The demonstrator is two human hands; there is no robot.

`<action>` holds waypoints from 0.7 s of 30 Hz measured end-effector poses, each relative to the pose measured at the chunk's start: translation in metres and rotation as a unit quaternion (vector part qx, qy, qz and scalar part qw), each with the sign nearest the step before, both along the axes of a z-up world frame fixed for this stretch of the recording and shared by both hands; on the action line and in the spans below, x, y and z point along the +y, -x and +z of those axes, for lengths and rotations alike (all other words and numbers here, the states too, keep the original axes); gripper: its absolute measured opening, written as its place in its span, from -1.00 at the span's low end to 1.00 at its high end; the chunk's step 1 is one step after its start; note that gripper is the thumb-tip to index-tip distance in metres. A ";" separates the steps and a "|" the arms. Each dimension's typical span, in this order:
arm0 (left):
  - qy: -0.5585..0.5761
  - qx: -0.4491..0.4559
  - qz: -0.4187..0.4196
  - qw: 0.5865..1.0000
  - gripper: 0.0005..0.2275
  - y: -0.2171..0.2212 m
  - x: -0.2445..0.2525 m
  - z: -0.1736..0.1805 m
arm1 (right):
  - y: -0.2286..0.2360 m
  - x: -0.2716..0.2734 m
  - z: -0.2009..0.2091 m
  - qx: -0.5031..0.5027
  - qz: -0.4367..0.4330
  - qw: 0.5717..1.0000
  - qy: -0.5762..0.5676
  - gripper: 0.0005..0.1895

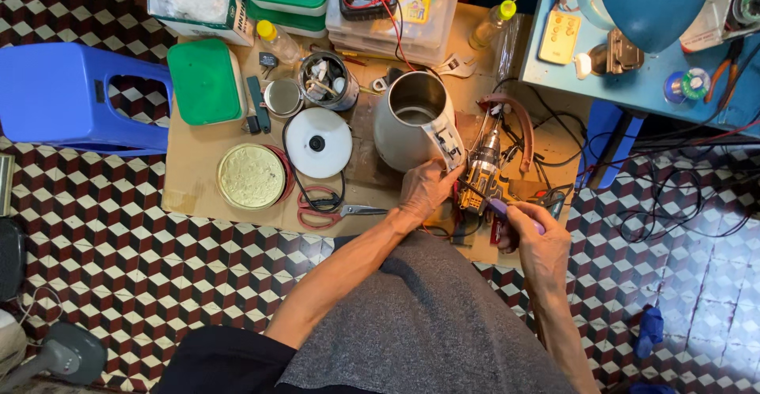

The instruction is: The person repairs a white electric kettle on a cluttered workbench. They use a screwdriver to adjust internal components, a power drill to secure parts, and a knife to scrape residue from the kettle's interior.

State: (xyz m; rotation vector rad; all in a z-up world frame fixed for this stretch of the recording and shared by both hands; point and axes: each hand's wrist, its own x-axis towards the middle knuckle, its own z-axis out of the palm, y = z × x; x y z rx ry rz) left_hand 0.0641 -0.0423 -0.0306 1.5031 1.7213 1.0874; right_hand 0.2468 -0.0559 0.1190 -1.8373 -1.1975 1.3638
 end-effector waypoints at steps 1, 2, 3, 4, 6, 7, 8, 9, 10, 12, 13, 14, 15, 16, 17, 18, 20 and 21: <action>0.035 -0.025 -0.012 0.999 -0.79 -0.004 0.000 -0.004 | 0.000 -0.002 0.005 -0.034 0.011 0.999 -0.015 -0.72; 0.070 -0.050 -0.024 0.996 -0.77 -0.007 0.000 -0.008 | 0.000 -0.004 0.011 -0.067 0.021 0.997 -0.029 -0.74; 0.105 -0.074 -0.037 0.991 -0.76 -0.010 -0.002 -0.010 | 0.001 -0.007 0.017 -0.101 0.031 0.993 -0.043 -0.75; 0.137 -0.086 -0.051 0.986 -0.73 -0.012 -0.003 -0.011 | 0.001 -0.009 0.024 -0.129 0.040 0.989 -0.060 -0.76; 0.201 -0.107 -0.080 0.970 -0.68 -0.011 -0.005 -0.010 | 0.001 -0.012 0.036 -0.184 0.056 0.977 -0.090 -0.78; 0.201 -0.150 -0.079 0.965 -0.68 -0.009 -0.007 -0.007 | 0.002 -0.013 0.041 -0.196 0.062 0.972 -0.117 -0.78; 0.201 -0.192 -0.077 0.957 -0.68 -0.006 -0.008 -0.004 | 0.002 -0.014 0.045 -0.208 0.069 0.965 -0.143 -0.78; 0.201 -0.234 -0.076 0.948 -0.67 -0.002 -0.009 -0.001 | 0.002 -0.014 0.049 -0.221 0.075 0.958 -0.170 -0.78; 0.187 -0.228 -0.066 0.953 -0.68 0.001 -0.009 0.002 | 0.003 -0.014 0.051 -0.223 0.067 0.957 -0.174 -0.78; 0.154 -0.215 -0.046 0.963 -0.68 0.003 -0.011 0.007 | 0.004 -0.015 0.051 -0.228 0.054 0.954 -0.186 -0.79; 0.166 -0.209 -0.029 0.963 -0.69 0.002 -0.011 0.009 | 0.006 -0.013 0.050 -0.224 0.054 0.951 -0.204 -0.79; 0.178 -0.202 -0.012 0.963 -0.69 0.002 -0.011 0.010 | 0.008 -0.012 0.048 -0.221 0.055 0.948 -0.222 -0.80; 0.190 -0.196 0.007 0.962 -0.70 0.000 -0.010 0.009 | 0.009 -0.010 0.047 -0.217 0.057 0.944 -0.241 -0.81; 0.187 -0.186 0.029 0.964 -0.71 -0.002 -0.009 0.009 | 0.011 -0.008 0.046 -0.210 0.057 0.945 -0.243 -0.80; 0.184 -0.175 0.053 0.966 -0.71 -0.003 -0.007 0.008 | 0.014 -0.005 0.044 -0.201 0.056 0.946 -0.246 -0.80; 0.180 -0.163 0.077 0.967 -0.72 -0.005 -0.004 0.007 | 0.017 -0.003 0.043 -0.193 0.056 0.947 -0.249 -0.79; 0.169 -0.147 0.114 0.968 -0.72 -0.010 0.002 0.004 | 0.022 0.002 0.041 -0.200 0.060 0.944 -0.256 -0.81; 0.163 -0.139 0.132 0.968 -0.73 -0.011 0.006 0.003 | 0.024 0.005 0.040 -0.203 0.062 0.942 -0.260 -0.82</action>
